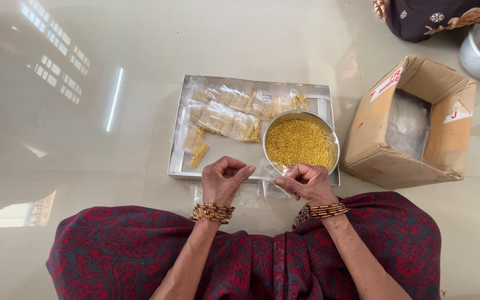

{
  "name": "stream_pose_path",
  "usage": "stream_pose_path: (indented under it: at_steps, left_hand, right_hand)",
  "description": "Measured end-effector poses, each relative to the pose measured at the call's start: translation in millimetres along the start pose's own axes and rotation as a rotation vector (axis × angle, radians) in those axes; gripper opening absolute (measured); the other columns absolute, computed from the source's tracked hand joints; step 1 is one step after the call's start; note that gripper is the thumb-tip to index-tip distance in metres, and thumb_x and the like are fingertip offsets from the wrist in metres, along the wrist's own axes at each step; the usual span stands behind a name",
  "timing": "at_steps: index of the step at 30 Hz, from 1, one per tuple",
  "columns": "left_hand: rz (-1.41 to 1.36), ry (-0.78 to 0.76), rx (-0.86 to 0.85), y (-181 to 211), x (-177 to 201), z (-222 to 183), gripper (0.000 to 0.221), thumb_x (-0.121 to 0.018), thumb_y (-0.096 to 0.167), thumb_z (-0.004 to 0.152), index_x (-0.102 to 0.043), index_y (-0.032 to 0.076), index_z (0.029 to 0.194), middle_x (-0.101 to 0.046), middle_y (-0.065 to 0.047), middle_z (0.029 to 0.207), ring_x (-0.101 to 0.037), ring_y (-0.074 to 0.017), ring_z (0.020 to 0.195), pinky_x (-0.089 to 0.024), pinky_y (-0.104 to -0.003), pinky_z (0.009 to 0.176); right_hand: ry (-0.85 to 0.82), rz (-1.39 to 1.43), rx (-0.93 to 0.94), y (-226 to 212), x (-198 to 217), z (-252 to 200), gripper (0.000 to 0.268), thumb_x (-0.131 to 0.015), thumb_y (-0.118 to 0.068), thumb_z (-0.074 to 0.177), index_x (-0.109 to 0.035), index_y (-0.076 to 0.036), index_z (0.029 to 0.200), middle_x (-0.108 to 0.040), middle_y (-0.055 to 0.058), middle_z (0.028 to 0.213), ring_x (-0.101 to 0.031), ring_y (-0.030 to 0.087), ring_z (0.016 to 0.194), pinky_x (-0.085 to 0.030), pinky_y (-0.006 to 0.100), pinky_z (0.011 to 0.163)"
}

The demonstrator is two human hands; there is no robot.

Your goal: The person packages small gold-colored beads into individual plastic bags.

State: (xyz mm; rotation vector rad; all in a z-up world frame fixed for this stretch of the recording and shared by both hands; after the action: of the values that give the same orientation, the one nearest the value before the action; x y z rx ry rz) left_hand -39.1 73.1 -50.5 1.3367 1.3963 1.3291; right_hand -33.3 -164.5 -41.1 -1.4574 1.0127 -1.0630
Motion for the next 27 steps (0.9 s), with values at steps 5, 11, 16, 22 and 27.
stream_pose_path:
  at_steps: [5, 11, 16, 22, 27]
  left_hand:
    - [0.035, -0.143, -0.248, 43.5, -36.4, -30.1, 0.033, -0.091, 0.023, 0.075, -0.076, 0.0, 0.092, -0.078, -0.007, 0.084, -0.075, -0.0109, 0.072, -0.064, -0.025, 0.063]
    - [-0.257, -0.306, -0.043, 13.2, -49.6, -22.0, 0.04, -0.09, 0.016, 0.074, -0.071, -0.004, 0.102, -0.077, -0.01, 0.088, -0.075, -0.0122, 0.075, -0.065, -0.026, 0.068]
    - [-0.299, -0.312, -0.007, -3.4, -46.1, -14.1, 0.035, -0.087, 0.011, 0.078, -0.071, -0.006, 0.104, -0.077, -0.011, 0.088, -0.075, -0.0136, 0.075, -0.065, -0.026, 0.068]
    - [-0.111, -0.355, -0.095, 27.8, -47.5, -28.5, 0.038, -0.087, 0.009, 0.076, -0.071, -0.004, 0.108, -0.077, -0.009, 0.089, -0.074, -0.011, 0.077, -0.065, -0.025, 0.069]
    - [0.04, -0.308, -0.255, 36.6, -46.1, -33.0, 0.016, -0.073, 0.0, 0.08, -0.075, -0.002, 0.096, -0.077, -0.01, 0.088, -0.077, -0.0147, 0.076, -0.065, -0.027, 0.069]
  right_hand:
    - [0.028, -0.044, -0.067, 8.1, -6.4, 4.1, 0.027, -0.084, -0.023, 0.081, -0.066, -0.006, 0.073, -0.065, 0.0, 0.067, -0.055, 0.004, 0.052, -0.043, 0.02, 0.04]
    - [-0.001, 0.081, -0.127, 19.4, -11.0, -1.6, 0.032, -0.078, -0.026, 0.091, -0.066, -0.001, 0.075, -0.066, 0.004, 0.065, -0.059, 0.009, 0.053, -0.045, 0.023, 0.041]
    - [-0.093, 0.14, -0.125, -20.7, -16.3, -9.4, 0.033, -0.064, -0.028, 0.098, -0.075, 0.001, 0.087, -0.072, 0.006, 0.071, -0.068, 0.011, 0.061, -0.056, 0.024, 0.053]
    - [-0.11, 0.111, -0.118, 4.6, -8.3, -6.0, 0.024, -0.069, -0.019, 0.094, -0.075, 0.004, 0.092, -0.074, 0.008, 0.075, -0.071, 0.013, 0.063, -0.059, 0.027, 0.058]
    - [-0.081, 0.035, -0.111, 22.5, -6.0, -0.8, 0.019, -0.071, -0.013, 0.094, -0.074, 0.005, 0.088, -0.072, 0.008, 0.072, -0.067, 0.012, 0.059, -0.058, 0.028, 0.051]
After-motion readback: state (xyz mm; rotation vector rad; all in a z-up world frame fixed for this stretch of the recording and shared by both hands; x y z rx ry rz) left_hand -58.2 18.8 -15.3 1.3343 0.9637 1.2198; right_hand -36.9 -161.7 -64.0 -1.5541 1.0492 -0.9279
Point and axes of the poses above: each hand's wrist, its own z-axis towards the middle knuckle, its own x-axis out of the back of the hand, y = z × x, the point moved 5 cm from there along z, towards the middle knuckle
